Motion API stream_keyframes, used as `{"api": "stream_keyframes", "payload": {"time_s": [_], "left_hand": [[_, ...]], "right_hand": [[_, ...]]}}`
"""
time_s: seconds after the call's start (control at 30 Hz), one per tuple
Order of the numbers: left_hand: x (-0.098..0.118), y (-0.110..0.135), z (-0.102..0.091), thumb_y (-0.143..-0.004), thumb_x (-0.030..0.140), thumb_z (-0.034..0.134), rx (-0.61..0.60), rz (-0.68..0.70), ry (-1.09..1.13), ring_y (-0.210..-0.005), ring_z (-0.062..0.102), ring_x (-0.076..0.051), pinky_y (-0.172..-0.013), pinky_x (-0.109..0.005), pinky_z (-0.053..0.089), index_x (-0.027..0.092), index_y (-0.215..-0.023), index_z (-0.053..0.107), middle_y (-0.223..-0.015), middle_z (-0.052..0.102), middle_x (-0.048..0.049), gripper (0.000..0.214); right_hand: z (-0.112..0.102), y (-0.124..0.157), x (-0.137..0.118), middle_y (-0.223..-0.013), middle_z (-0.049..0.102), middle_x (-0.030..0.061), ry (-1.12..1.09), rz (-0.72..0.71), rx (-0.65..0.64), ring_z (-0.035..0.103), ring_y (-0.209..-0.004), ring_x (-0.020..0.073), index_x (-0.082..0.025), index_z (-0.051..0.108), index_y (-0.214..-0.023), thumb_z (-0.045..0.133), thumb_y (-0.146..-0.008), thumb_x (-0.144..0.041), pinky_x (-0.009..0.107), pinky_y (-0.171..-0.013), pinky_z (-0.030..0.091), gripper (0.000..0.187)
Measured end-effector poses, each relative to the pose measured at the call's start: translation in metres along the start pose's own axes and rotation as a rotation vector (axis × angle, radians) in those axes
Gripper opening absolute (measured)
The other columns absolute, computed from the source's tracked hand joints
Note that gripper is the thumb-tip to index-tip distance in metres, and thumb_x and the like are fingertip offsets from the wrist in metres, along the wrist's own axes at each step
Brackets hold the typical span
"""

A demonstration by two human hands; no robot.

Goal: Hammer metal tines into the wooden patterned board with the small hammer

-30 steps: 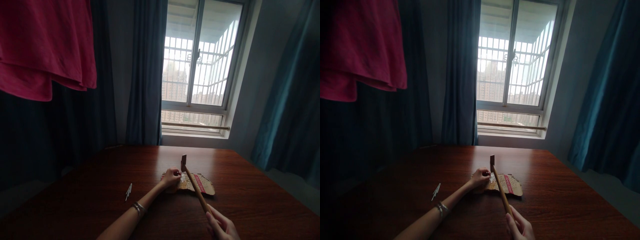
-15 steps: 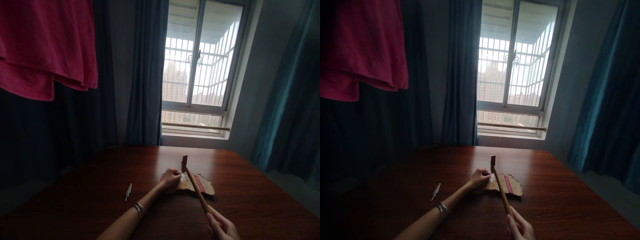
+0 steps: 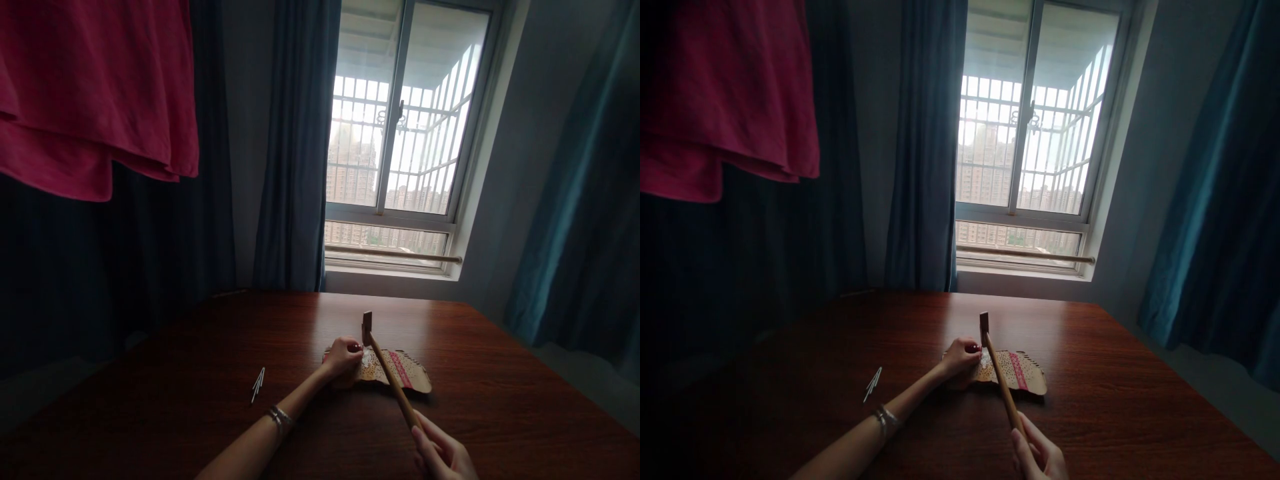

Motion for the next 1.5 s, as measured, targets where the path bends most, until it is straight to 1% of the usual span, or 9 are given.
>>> {"api": "stream_keyframes", "payload": {"time_s": [0.13,0.27,0.47,0.67,0.87,0.97,1.07,1.27,1.5], "left_hand": [[0.000,0.001,-0.001,-0.068,0.027,0.057,-0.015,-0.004,-0.007,-0.069,0.055,-0.013,-0.060,-0.019,0.037,0.013,-0.072,0.068,-0.072,0.064,-0.0014,0.018],[0.002,0.001,-0.001,-0.069,0.026,0.057,-0.013,0.016,-0.007,-0.068,0.055,-0.013,-0.060,-0.019,0.037,0.013,-0.072,0.068,-0.073,0.064,-0.0018,0.017],[0.000,0.000,0.002,-0.069,0.023,0.055,-0.014,0.065,0.031,-0.068,0.056,-0.012,-0.061,-0.019,0.037,0.013,-0.071,0.068,-0.073,0.063,-0.0016,0.016],[0.000,0.001,0.001,-0.069,0.024,0.057,-0.024,0.050,0.004,-0.067,0.055,-0.012,-0.061,-0.019,0.037,0.014,-0.072,0.068,-0.072,0.063,-0.0011,0.015],[0.005,0.002,0.000,-0.069,0.025,0.057,-0.037,0.010,0.012,-0.070,0.056,-0.013,-0.063,-0.019,0.038,0.014,-0.071,0.067,-0.077,0.064,-0.0018,0.015],[0.004,0.002,0.000,-0.069,0.024,0.057,-0.043,-0.006,0.013,-0.072,0.056,-0.013,-0.063,-0.020,0.038,0.014,-0.072,0.068,-0.080,0.065,-0.0024,0.015],[0.005,0.002,-0.001,-0.069,0.023,0.056,-0.037,0.021,0.016,-0.072,0.056,-0.013,-0.064,-0.020,0.039,0.014,-0.072,0.068,-0.079,0.065,-0.0022,0.015],[0.009,0.003,-0.003,-0.069,0.024,0.057,-0.047,0.015,0.002,-0.072,0.056,-0.013,-0.065,-0.019,0.039,0.014,-0.072,0.068,-0.077,0.065,-0.0013,0.015],[0.008,0.003,-0.001,-0.069,0.023,0.055,-0.045,0.053,0.019,-0.070,0.056,-0.012,-0.063,-0.019,0.038,0.014,-0.072,0.068,-0.076,0.063,-0.0010,0.016]], "right_hand": [[0.002,0.001,-0.004,-0.046,0.044,-0.0055,-0.022,0.013,0.001,0.036,-0.039,0.0031,-0.011,0.067,-0.099,0.076,-0.046,-0.055,0.017,-0.041,0.029,0.069],[0.004,0.001,-0.011,-0.044,0.042,-0.0056,0.029,0.015,-0.004,0.036,-0.038,0.0042,-0.009,0.068,-0.095,0.075,-0.043,-0.057,0.019,-0.040,0.029,0.071],[0.003,0.000,-0.014,-0.045,0.036,-0.0075,0.046,0.000,-0.066,0.030,-0.039,0.0033,-0.010,0.066,-0.101,0.073,-0.048,-0.057,0.017,-0.039,0.024,0.071],[0.003,0.001,-0.015,-0.046,0.038,-0.0070,0.054,0.044,-0.070,0.035,-0.040,0.0044,-0.011,0.067,-0.097,0.074,-0.046,-0.058,0.018,-0.039,0.029,0.069],[-0.001,-0.002,-0.009,-0.045,0.036,-0.0085,0.023,0.102,-0.057,0.036,-0.038,0.0030,-0.011,0.064,-0.103,0.074,-0.047,-0.058,0.014,-0.038,0.026,0.074],[-0.002,-0.004,-0.006,-0.045,0.039,-0.0077,0.030,0.089,-0.082,0.037,-0.039,0.0032,-0.010,0.064,-0.101,0.074,-0.047,-0.057,0.014,-0.038,0.025,0.072],[-0.003,-0.005,-0.007,-0.047,0.042,-0.0064,0.026,0.060,-0.078,0.038,-0.039,0.0027,-0.010,0.064,-0.101,0.073,-0.051,-0.056,0.014,-0.039,0.025,0.069],[-0.004,-0.004,-0.008,-0.044,0.036,-0.0079,0.006,0.062,-0.070,0.037,-0.039,0.0034,-0.009,0.065,-0.099,0.075,-0.050,-0.054,0.014,-0.037,0.022,0.067],[-0.003,-0.001,-0.016,-0.043,0.038,-0.0074,-0.005,0.036,-0.071,0.037,-0.039,0.0040,-0.013,0.066,-0.097,0.074,-0.051,-0.053,0.014,-0.036,0.022,0.061]]}}
Point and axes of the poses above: each hand's wrist, its own y-axis away from the middle knuckle, its own z-axis out of the palm, x = y × z, the point moved 4 cm from there along -y, towards the middle knuckle
